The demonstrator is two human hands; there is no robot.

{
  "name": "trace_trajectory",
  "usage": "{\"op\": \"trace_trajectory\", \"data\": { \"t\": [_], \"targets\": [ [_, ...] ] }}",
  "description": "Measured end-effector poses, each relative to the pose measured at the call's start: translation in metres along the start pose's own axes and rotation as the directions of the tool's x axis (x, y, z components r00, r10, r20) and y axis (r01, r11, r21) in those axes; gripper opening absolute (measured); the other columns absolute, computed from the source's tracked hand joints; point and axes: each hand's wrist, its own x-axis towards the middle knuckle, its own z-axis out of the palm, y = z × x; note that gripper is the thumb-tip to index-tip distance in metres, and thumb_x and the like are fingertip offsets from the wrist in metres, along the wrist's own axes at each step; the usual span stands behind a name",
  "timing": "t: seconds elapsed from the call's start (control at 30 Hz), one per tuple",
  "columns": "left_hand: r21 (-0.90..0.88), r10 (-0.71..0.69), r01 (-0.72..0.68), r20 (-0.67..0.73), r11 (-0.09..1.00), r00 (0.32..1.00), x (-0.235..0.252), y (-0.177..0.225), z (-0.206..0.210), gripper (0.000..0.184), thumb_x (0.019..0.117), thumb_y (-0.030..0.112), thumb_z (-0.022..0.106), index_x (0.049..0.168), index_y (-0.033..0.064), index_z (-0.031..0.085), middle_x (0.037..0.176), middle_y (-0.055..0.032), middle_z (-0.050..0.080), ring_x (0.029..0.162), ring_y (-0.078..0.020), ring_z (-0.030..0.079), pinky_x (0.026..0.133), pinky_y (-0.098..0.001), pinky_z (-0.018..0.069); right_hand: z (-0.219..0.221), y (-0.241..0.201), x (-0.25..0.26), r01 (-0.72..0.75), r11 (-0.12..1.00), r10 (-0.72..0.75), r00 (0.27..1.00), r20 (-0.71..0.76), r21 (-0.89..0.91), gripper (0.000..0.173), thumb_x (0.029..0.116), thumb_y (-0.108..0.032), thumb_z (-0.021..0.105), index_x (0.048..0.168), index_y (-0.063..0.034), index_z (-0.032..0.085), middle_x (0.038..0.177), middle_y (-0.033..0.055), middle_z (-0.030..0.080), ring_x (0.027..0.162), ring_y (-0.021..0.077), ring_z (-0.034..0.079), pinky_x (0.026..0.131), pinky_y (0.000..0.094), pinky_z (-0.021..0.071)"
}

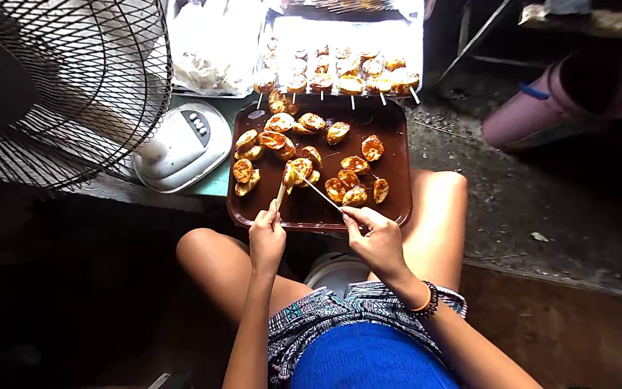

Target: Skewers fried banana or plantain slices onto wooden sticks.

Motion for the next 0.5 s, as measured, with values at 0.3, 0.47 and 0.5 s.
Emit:
{"op": "trace_trajectory", "data": {
  "t": [0.3, 0.47, 0.5],
  "targets": [
    [0.319, -0.010, 0.084, -0.228, 0.944, 0.974, -0.021, 0.024, -0.036, 0.041, 0.1045, 0.008, 0.049, 0.144, 0.0034, 0.060, 0.109, -0.0205, 0.069, 0.092, -0.0324, 0.071, 0.080, -0.0462, 0.0587, 0.022, -0.019, 0.003, 0.062, 0.997, -0.057, 0.995, 0.086, -0.046, 0.027, 0.0971, -0.020, 0.058, 0.113, -0.0215, 0.080, 0.088, 0.0010, 0.073, 0.073, 0.0154, 0.069, 0.061, 0.0380, 0.0548],
    [0.280, 0.074, -0.029, -0.155, 0.960, 0.985, -0.027, 0.029, -0.016, 0.042, 0.1025, 0.008, 0.051, 0.143, 0.0079, 0.062, 0.104, -0.0170, 0.069, 0.083, -0.0292, 0.071, 0.071, -0.0457, 0.0600, -0.005, -0.012, 0.013, 0.062, 0.982, -0.067, 0.998, -0.019, -0.180, 0.026, 0.1011, -0.023, 0.057, 0.115, -0.0201, 0.078, 0.096, 0.0034, 0.075, 0.077, 0.0203, 0.072, 0.062, 0.0433, 0.0571],
    [0.296, 0.072, -0.032, -0.127, 0.955, 0.989, -0.027, 0.029, -0.011, 0.042, 0.1022, 0.008, 0.051, 0.143, 0.0097, 0.062, 0.105, -0.0166, 0.069, 0.081, -0.0291, 0.071, 0.069, -0.0456, 0.0601, -0.015, -0.008, 0.016, 0.055, 0.975, -0.063, 0.998, -0.030, -0.214, 0.026, 0.1016, -0.024, 0.057, 0.116, -0.0196, 0.078, 0.097, 0.0038, 0.075, 0.077, 0.0215, 0.072, 0.063, 0.0450, 0.0571]
  ]
}}
